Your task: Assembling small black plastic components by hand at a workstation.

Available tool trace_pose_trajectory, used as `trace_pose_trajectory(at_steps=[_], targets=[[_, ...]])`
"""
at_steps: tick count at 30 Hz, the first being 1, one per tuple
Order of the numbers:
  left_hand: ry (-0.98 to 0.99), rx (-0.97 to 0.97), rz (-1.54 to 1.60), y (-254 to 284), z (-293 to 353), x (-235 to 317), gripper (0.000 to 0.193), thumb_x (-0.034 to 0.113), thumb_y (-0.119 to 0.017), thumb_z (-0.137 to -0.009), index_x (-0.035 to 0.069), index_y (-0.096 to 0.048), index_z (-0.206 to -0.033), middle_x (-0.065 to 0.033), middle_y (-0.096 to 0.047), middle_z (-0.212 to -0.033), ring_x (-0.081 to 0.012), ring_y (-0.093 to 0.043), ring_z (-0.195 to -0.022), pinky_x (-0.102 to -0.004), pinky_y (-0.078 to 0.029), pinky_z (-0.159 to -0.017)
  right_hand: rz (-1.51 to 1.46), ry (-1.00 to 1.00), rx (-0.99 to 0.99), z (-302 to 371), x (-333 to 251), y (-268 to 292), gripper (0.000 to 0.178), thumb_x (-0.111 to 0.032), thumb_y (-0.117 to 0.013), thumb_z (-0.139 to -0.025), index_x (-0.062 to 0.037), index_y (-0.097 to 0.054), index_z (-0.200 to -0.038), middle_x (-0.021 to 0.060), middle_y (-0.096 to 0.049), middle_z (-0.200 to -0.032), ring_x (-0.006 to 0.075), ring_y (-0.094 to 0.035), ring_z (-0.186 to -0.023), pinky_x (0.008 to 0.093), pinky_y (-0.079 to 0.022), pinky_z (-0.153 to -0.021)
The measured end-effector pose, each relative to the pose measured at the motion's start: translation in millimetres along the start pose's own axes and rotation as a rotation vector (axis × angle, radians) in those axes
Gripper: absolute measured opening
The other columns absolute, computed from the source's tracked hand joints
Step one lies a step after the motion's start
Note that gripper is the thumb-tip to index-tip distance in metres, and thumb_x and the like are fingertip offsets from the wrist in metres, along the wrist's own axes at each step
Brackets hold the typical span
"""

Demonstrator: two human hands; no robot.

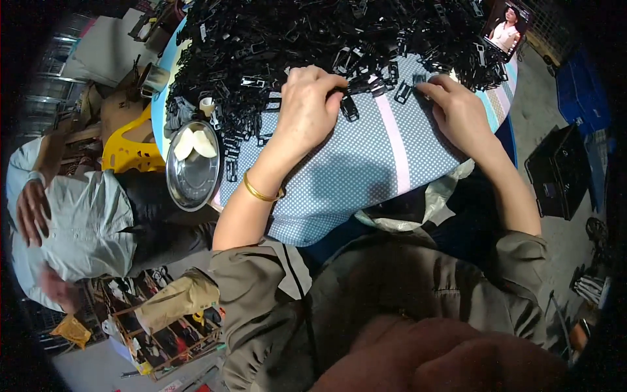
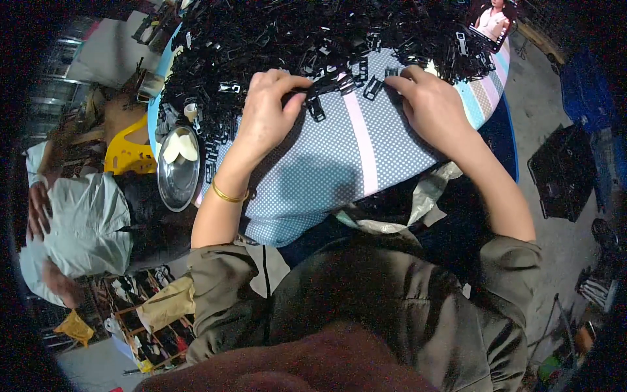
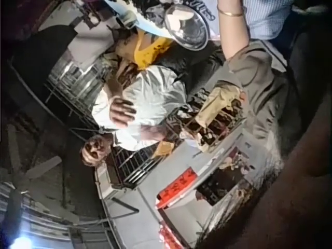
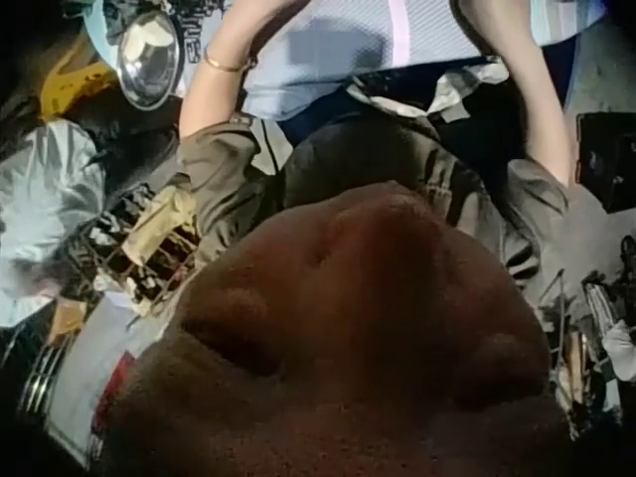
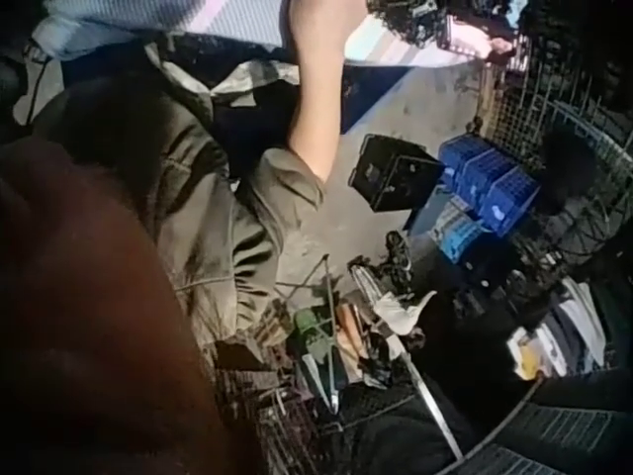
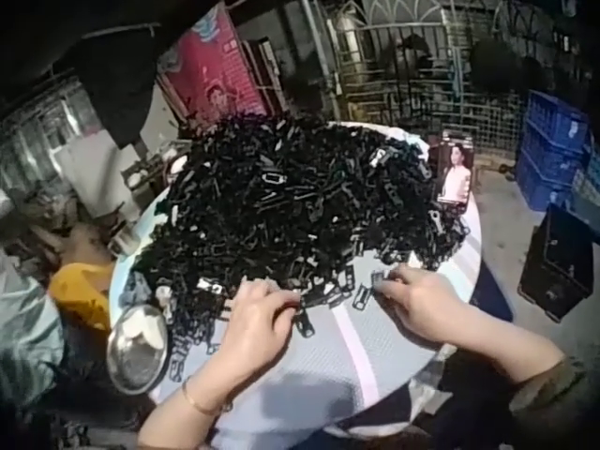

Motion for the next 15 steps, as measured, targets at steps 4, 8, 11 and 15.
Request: trace_pose_trajectory(at_steps=[4, 8, 11, 15], targets=[[-0.058, -0.2, 0.061, -11, 2, 12, 0.029, 0.006, -0.063, -0.069, 0.007, -0.062, -0.097, -0.0113, -0.054, -0.092, -0.028, -0.049, -0.089, -0.0361, -0.039, -0.082, 0.055, 0.045, 0.008, 17, -20, 9, 0.032, -0.002, -0.057, -0.071, -0.0046, -0.058, -0.104, 0.0136, -0.054, -0.11, 0.0296, -0.056, -0.091, 0.0347, -0.047, -0.076], [-0.092, -0.205, 0.105, -29, 0, 21, 0.027, 0.007, -0.064, -0.07, 0.006, -0.061, -0.097, -0.0119, -0.054, -0.093, -0.0289, -0.05, -0.089, -0.0354, -0.042, -0.079, 0.008, 0.049, -0.01, 22, -26, 11, 0.025, -0.008, -0.061, -0.074, -0.002, -0.06, -0.098, 0.0137, -0.055, -0.108, 0.0288, -0.056, -0.092, 0.0341, -0.047, -0.077], [-0.092, -0.042, 0.113, -28, -6, 26, 0.025, 0.01, -0.064, -0.073, 0.002, -0.06, -0.096, -0.0121, -0.054, -0.091, -0.0295, -0.051, -0.087, -0.0362, -0.043, -0.077, -0.06, 0.077, 0.05, 19, -26, 11, 0.018, -0.002, -0.06, -0.073, 0.0003, -0.062, -0.09, 0.0143, -0.056, -0.105, 0.0298, -0.057, -0.091, 0.0346, -0.047, -0.077], [-0.107, 0.025, 0.148, -26, -11, 29, 0.024, 0.013, -0.064, -0.073, 0.003, -0.06, -0.094, -0.0114, -0.056, -0.089, -0.0289, -0.052, -0.084, -0.0359, -0.043, -0.075, -0.205, 0.11, 0.071, 16, -31, 15, 0.026, 0.009, -0.055, -0.07, 0.0001, -0.059, -0.094, 0.0158, -0.056, -0.106, 0.0324, -0.058, -0.086, 0.0339, -0.048, -0.074]])
Point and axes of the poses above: each hand's wrist, its own z-axis away from the middle knuckle, its own y-axis out of the back of the hand, x = y × z, the point moved 9 cm from there along -z, towards the middle knuckle
